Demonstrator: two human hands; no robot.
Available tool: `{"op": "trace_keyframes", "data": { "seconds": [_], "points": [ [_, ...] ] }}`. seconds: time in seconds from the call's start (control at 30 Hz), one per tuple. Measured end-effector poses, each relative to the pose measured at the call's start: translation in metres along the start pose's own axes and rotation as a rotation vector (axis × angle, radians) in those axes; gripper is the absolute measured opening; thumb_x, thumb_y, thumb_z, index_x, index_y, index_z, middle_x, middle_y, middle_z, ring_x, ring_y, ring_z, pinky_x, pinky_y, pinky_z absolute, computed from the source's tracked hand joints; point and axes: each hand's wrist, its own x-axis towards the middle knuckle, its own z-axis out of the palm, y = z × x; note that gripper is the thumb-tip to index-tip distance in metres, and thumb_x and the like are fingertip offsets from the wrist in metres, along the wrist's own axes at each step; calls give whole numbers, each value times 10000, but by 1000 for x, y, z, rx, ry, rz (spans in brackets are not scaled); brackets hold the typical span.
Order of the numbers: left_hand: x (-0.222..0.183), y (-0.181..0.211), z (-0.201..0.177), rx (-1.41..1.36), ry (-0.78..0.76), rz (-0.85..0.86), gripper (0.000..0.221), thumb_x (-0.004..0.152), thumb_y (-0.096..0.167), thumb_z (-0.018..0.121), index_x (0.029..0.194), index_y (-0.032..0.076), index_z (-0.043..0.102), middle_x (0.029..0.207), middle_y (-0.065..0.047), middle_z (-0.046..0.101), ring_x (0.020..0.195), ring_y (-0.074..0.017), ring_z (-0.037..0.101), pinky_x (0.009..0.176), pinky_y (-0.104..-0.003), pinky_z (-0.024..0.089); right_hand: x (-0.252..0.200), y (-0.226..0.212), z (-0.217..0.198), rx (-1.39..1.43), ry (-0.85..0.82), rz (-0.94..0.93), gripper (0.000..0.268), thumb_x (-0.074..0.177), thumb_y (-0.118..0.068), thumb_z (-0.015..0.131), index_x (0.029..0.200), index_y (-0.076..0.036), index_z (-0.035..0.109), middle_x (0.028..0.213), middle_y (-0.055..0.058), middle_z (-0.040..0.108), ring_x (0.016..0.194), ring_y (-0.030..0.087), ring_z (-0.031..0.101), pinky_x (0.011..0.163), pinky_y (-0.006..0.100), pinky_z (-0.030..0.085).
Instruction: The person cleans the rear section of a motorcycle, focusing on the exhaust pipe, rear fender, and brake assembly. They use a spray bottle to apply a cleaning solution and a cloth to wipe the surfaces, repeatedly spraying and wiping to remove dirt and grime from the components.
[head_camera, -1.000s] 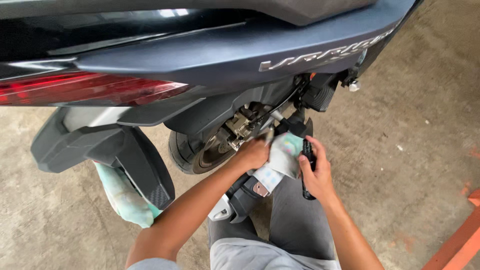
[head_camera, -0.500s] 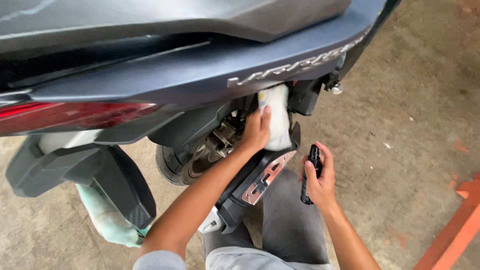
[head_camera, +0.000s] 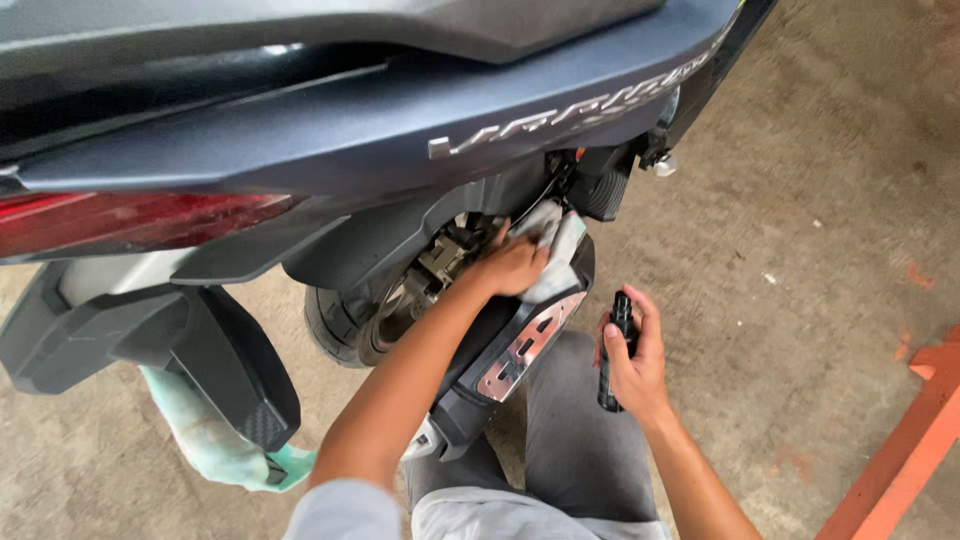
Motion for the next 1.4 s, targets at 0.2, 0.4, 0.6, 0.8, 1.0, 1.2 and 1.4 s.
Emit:
{"op": "trace_keyframes", "data": {
  "seconds": [0.2, 0.4, 0.6, 0.8, 1.0, 1.2, 1.4],
  "points": [
    [-84, 21, -26, -507, -229, -171, 534, 1047, 368, 349, 1076, -52, 679, 1100, -283, 713, 1078, -421, 679, 939, -507, 497, 3, 2, 19, 19, -45, -5, 516, 1046, -73, 536, 1527, -85, 348, 948, 66, 569, 670, 112, 555, 568, 282, 517],
    [-149, 83, -77, -159, -305, -420, 620, 1086, 381, 264, 970, -4, 736, 1113, -246, 726, 1016, -391, 722, 956, -497, 537, 12, -3, 31, 45, -119, -32, 498, 1061, -80, 515, 1528, -72, 341, 1001, 67, 587, 695, 115, 578, 604, 290, 527],
    [-207, 40, -101, -231, -387, -537, 557, 1067, 339, 231, 1118, 44, 701, 1110, -183, 706, 1042, -323, 694, 984, -481, 509, 9, -10, 33, 15, -183, -34, 504, 1061, -78, 504, 1534, -71, 329, 978, 68, 604, 661, 113, 583, 590, 286, 525],
    [-241, -45, -21, -1458, -199, -658, 502, 1028, 378, 308, 1290, 84, 619, 1226, -153, 679, 1147, -272, 663, 1017, -443, 495, 0, -5, 54, 44, -240, 14, 500, 1044, -72, 519, 1515, -65, 351, 1010, 80, 608, 685, 115, 593, 576, 278, 525],
    [-296, -61, 83, -2212, 256, -526, 533, 981, 413, 419, 1355, 70, 581, 1305, -148, 654, 1191, -272, 650, 1028, -441, 512, 0, -8, 65, -1, -269, -54, 500, 1048, -65, 523, 1518, -62, 355, 1003, 84, 608, 714, 120, 596, 581, 272, 523],
    [-350, -61, 108, -2151, 559, -612, 625, 934, 448, 529, 1421, 57, 544, 1384, -143, 630, 1235, -273, 637, 1039, -440, 528, 3, -15, 65, 10, -281, -8, 497, 1040, -59, 513, 1508, -67, 348, 1000, 82, 612, 667, 114, 579, 576, 276, 513],
    [-327, 1, -35, -1080, 97, -505, 717, 870, 414, 644, 1534, 202, 476, 1419, -126, 595, 1216, -258, 654, 1016, -408, 540, -2, -29, 87, -34, -407, -45, 500, 1044, -60, 510, 1516, -67, 347, 1002, 88, 644, 714, 126, 596, 631, 287, 520]
  ]
}}
